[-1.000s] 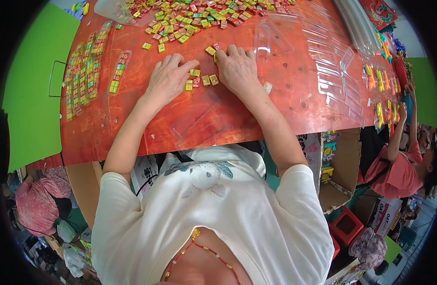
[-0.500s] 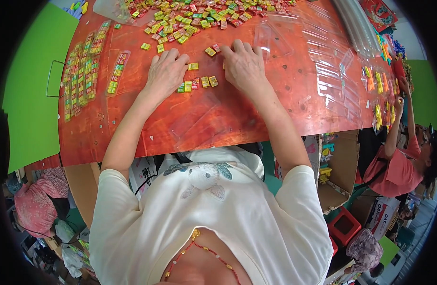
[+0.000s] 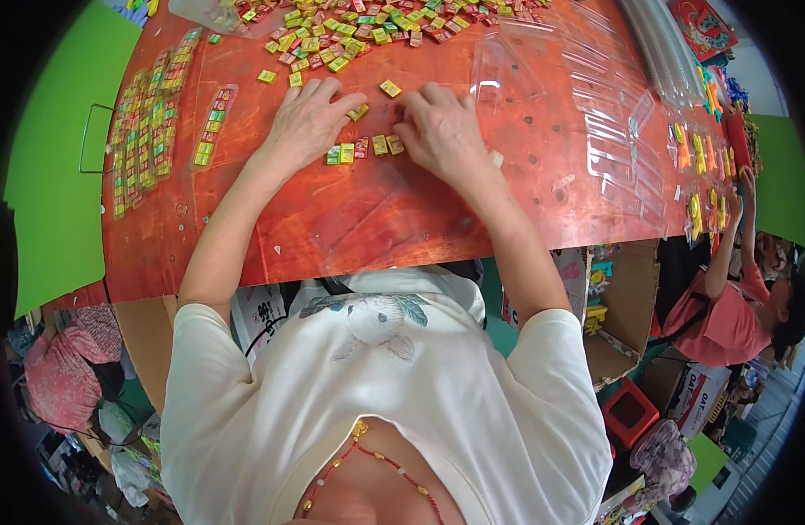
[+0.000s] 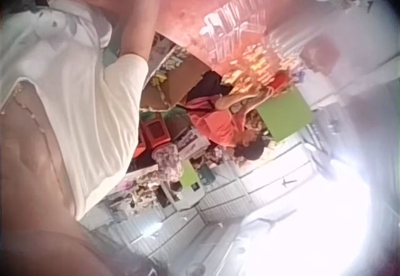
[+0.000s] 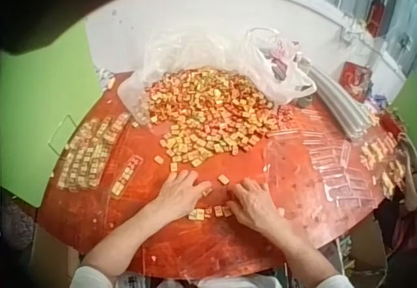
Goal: Sorting small colorful square items on a table and placing them into rows before packaging them in plastic bags.
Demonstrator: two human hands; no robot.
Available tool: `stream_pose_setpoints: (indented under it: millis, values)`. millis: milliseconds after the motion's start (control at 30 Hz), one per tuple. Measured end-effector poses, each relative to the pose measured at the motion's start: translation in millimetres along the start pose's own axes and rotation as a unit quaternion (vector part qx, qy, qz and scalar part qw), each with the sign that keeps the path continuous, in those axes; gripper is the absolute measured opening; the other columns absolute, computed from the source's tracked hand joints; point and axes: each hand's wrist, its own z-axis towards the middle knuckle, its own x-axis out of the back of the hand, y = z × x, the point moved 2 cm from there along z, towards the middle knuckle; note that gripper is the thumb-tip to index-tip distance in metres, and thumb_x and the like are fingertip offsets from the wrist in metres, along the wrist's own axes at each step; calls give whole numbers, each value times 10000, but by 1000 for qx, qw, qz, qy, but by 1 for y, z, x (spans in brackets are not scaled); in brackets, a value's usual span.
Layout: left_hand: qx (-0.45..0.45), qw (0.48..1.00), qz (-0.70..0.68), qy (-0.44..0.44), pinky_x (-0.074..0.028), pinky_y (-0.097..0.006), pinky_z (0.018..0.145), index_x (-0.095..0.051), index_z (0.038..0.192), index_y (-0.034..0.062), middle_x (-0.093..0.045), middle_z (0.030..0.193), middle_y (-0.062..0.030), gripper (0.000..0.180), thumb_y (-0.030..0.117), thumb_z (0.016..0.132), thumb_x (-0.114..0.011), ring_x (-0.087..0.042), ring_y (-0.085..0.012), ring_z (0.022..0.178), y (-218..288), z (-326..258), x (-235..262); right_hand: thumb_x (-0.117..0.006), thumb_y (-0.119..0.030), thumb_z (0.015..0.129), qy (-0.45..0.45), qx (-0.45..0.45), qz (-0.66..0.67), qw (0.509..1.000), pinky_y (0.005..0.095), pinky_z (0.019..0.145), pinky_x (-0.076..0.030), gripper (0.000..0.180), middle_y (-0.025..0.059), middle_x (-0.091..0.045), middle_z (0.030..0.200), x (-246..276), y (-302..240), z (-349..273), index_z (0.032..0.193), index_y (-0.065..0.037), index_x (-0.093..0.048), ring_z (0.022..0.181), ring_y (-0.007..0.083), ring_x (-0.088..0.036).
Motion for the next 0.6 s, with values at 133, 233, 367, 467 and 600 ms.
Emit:
stream_pose_setpoints:
  millis: [133,233,367,467,600]
  values:
    - [43,999,-1,13,-415,-402,803,-646,1177,198,-568,1005,-48,320,132,864,-650,-563,-236,998,-10,-11,2,-740,-204,814,-35,24,40,998,428,881,-408,298,80,-595,1060,-8,-21,-11,1079,-108,-643,1032,269,-592]
    - [79,997,1,2,-408,-412,816,-634,1163,177,-565,1001,-55,297,177,869,-676,-562,-245,1002,-14,-27,12,-745,-203,815,-47,33,18,998,427,889,-404,300,75,-593,1060,-11,-22,-13,1082,-112,-643,1039,270,-585]
    - [121,993,11,0,-398,-422,817,-630,1137,164,-562,999,-62,284,208,864,-699,-558,-256,1003,-14,-52,27,-743,-198,818,-62,26,13,998,428,888,-407,296,78,-592,1059,-8,-19,-13,1077,-105,-636,1033,275,-586]
    - [153,988,15,-16,-390,-426,817,-627,1114,153,-562,990,-60,268,213,864,-701,-551,-257,1002,-9,-66,35,-743,-195,814,-59,27,-4,998,431,895,-410,296,84,-593,1063,-5,-19,-14,1069,-94,-631,1039,279,-588]
    - [154,988,16,-20,-376,-454,862,-619,1192,135,-564,1092,-96,380,262,847,-711,-533,-278,1069,2,-71,38,-743,-186,804,-42,23,-56,997,442,927,-414,306,95,-595,1070,0,-17,-19,1067,-82,-627,1050,288,-592]
